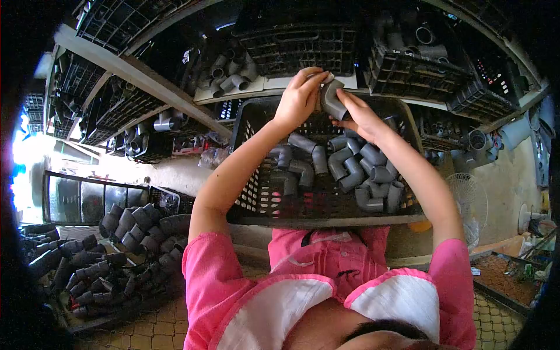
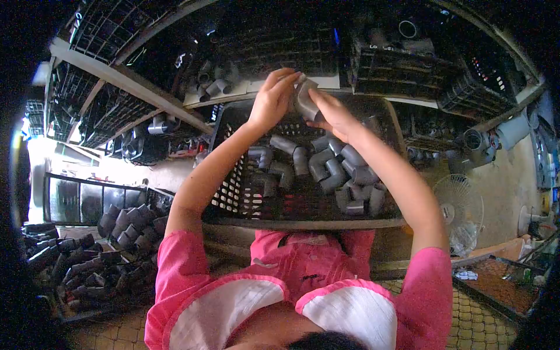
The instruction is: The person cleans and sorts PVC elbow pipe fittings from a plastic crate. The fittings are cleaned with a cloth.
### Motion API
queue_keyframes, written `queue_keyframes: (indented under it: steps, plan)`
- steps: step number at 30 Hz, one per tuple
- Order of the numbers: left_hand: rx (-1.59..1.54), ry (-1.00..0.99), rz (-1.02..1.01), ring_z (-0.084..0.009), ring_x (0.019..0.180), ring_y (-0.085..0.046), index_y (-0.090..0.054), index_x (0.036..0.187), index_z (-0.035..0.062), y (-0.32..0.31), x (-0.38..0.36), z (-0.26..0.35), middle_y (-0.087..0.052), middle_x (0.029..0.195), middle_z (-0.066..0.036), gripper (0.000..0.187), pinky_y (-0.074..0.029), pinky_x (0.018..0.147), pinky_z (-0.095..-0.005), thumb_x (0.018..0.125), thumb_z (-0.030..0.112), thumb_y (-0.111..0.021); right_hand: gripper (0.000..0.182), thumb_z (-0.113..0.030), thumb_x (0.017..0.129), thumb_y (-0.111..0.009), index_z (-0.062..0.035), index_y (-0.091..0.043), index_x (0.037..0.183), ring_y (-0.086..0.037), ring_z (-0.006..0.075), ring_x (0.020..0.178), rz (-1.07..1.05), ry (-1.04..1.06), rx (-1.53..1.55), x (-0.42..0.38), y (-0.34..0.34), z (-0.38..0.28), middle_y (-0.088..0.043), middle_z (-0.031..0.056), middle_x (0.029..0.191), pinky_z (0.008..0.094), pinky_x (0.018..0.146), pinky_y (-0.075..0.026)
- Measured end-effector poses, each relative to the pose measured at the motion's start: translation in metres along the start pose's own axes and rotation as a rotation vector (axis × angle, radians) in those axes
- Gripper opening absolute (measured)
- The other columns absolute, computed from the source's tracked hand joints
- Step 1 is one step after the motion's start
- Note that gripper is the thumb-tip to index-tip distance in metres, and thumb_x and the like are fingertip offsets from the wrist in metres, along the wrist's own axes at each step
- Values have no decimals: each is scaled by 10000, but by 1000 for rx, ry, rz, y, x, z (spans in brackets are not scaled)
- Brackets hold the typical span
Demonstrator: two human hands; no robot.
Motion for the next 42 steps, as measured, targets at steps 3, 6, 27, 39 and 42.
queue_keyframes:
  steps: [3,6,27,39,42]
  plan:
    - [9,10,-55,-357,1040,-611,-638,1191,57,1,-10,9,-594,1172,-159,317,-510,888,-415,879,13,-601,388,-428,997,-526,-111,-573,1217,-637,142,889,36,17,69,-2,-1,-4,-634,34,1063,330,736,-570]
    - [-21,-40,-129,-358,1006,-622,-651,1180,62,-4,-15,25,-605,1138,-163,287,-517,870,-411,897,42,-611,398,-421,1008,-508,-128,-547,1274,-602,130,986,0,80,40,3,5,-13,-594,20,1134,340,756,-570]
    - [-96,-16,-204,-339,959,-645,-685,1155,90,-17,1,44,-626,1074,-142,275,-538,827,-396,886,109,-634,405,-233,963,-622,-180,-384,1286,-557,215,1155,132,221,165,-19,34,-28,-529,59,1261,432,875,-547]
    - [-27,-176,-76,-338,907,-626,-609,1131,53,-32,2,54,-587,1037,-137,277,-538,776,-414,859,70,-655,197,-162,949,-527,-48,-603,1091,-614,180,957,27,227,263,-8,51,-37,-641,63,1050,367,859,-501]
    - [11,-199,-20,-335,894,-625,-617,1114,62,-20,8,57,-578,1030,-131,260,-536,760,-405,858,72,-656,200,-178,950,-541,-58,-605,1097,-616,175,951,0,238,249,-13,33,-43,-641,61,1050,360,836,-512]
Point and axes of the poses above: each hand's wrist, its own x-axis towards the middle knuckle, its own y-axis out of the back of the hand, z = x × y, the point moved 10 cm from there along x, towards the middle knuckle
